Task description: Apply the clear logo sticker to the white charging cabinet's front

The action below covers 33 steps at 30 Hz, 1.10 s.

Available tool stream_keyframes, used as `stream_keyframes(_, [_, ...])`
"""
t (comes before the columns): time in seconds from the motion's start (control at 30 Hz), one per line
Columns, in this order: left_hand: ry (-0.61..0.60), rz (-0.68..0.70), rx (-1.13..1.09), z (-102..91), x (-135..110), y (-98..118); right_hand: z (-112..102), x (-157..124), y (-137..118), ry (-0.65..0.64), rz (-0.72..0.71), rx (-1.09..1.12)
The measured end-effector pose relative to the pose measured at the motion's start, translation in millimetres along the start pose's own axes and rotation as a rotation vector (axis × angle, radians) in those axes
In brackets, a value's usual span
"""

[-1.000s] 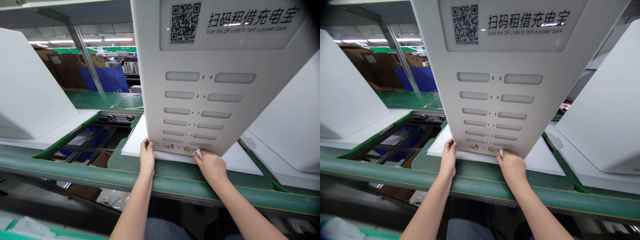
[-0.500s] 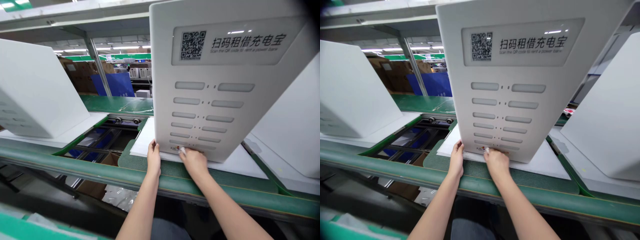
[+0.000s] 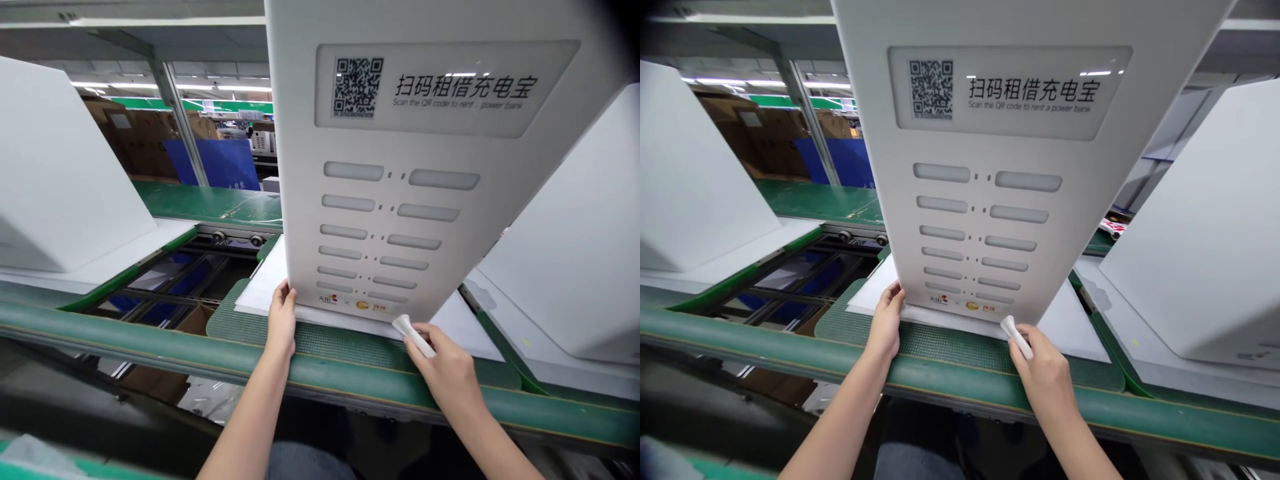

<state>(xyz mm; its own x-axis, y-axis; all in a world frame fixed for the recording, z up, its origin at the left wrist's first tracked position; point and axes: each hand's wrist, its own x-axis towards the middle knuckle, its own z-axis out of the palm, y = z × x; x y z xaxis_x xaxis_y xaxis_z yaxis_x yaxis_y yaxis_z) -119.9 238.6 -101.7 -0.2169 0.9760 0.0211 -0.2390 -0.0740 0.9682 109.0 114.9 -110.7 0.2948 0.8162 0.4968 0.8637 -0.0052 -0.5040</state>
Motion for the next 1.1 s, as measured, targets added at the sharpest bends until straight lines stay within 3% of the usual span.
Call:
stream_keyframes(0.13, [0.005, -0.015, 0.006, 1.6, 0.3, 0.3, 9.9, 5.4, -5.6, 0.076, 0.004, -0.074])
stream_keyframes(0.3, [-0.009, -0.011, -0.006, 2.0, 2.2, -2.8, 23.4, 13.4, -11.4, 0.024, 0.083, -0.189])
stream_keyframes(0.5, [-0.029, -0.002, -0.016, 0.4, 3.8, -7.6, 42.9, 29.4, -21.6, -0.006, 0.141, -0.149])
stream_keyframes(0.63, [-0.046, -0.006, -0.003, -2.5, 7.1, -7.5, 39.5, 28.1, -26.6, -0.024, 0.135, -0.084])
stream_keyframes(0.7, [0.047, 0.076, 0.129, -3.8, 2.4, -4.0, 29.9, 21.9, -28.0, -0.031, 0.161, -0.009])
stream_keyframes(0.8, [0.182, 0.410, 0.403, 1.7, -25.0, 3.5, 14.6, 9.1, -30.8, -0.065, 0.284, 0.182])
stream_keyframes(0.83, [0.116, 0.512, 0.428, 6.6, -39.7, 5.1, 11.0, 4.5, -32.5, -0.079, 0.309, 0.228])
stream_keyframes(0.87, [-0.047, 0.544, 0.428, 13.2, -56.0, 5.5, 8.6, 0.0, -34.7, -0.083, 0.300, 0.245])
stream_keyframes(0.93, [-0.360, 0.429, 0.383, 29.5, -89.0, 3.2, 7.1, -8.9, -40.5, -0.036, 0.184, 0.216])
stream_keyframes(0.97, [-0.452, 0.321, 0.343, 38.1, -103.2, 1.0, 7.5, -13.4, -43.8, 0.006, 0.092, 0.191])
stream_keyframes(1.03, [-0.506, 0.112, 0.241, 52.3, -122.3, -3.3, 8.4, -22.7, -50.3, 0.057, -0.119, 0.149])
stream_keyframes(1.1, [-0.468, -0.058, 0.144, 58.5, -126.3, -4.8, 7.1, -31.3, -54.7, 0.023, -0.313, 0.103])
